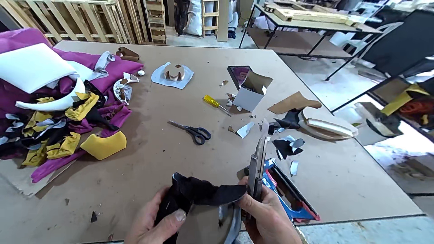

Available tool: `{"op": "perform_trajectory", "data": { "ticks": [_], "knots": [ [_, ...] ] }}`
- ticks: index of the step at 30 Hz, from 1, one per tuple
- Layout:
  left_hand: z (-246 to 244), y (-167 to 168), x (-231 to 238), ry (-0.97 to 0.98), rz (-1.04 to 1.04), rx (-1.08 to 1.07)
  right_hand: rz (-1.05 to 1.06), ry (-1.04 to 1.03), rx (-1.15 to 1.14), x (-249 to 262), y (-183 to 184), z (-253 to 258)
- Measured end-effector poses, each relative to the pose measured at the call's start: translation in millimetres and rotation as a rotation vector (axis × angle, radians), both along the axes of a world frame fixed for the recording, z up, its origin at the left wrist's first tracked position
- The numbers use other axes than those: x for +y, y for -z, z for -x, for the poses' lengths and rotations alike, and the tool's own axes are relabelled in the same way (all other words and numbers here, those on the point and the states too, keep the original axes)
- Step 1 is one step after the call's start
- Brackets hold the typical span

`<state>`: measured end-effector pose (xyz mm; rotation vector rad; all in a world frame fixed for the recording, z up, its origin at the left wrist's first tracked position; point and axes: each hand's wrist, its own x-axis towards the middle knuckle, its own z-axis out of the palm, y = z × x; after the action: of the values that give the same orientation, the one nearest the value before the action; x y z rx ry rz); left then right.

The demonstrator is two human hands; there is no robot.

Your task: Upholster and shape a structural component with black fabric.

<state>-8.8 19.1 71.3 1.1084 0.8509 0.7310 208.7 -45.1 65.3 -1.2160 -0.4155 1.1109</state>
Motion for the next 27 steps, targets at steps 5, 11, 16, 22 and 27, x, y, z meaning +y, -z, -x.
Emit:
{"op": "perform_trajectory", "data": {
  "ticks": [5,11,16,22,27],
  "knots": [
    [-0.7,6.4,2.7,0.023,0.002,-0.081,0.038,-0.018,0.105,-0.1,-3.5,0.4],
    [2.0,18.2,17.1,0.004,0.135,-0.129,-0.051,-0.075,0.068,-1.9,3.2,-7.2],
    [3.2,40.3,43.4,0.012,-0.35,-0.102,-0.076,0.015,-0.262,-13.2,32.6,-47.6],
    [3.8,140.9,105.8,0.41,-1.446,0.485,0.141,-0.037,-0.766,-45.0,49.3,-45.9],
    [23.2,176.9,104.9,0.524,-1.101,0.581,0.372,-0.28,-0.984,-55.2,90.5,-10.7]
  ]
}}
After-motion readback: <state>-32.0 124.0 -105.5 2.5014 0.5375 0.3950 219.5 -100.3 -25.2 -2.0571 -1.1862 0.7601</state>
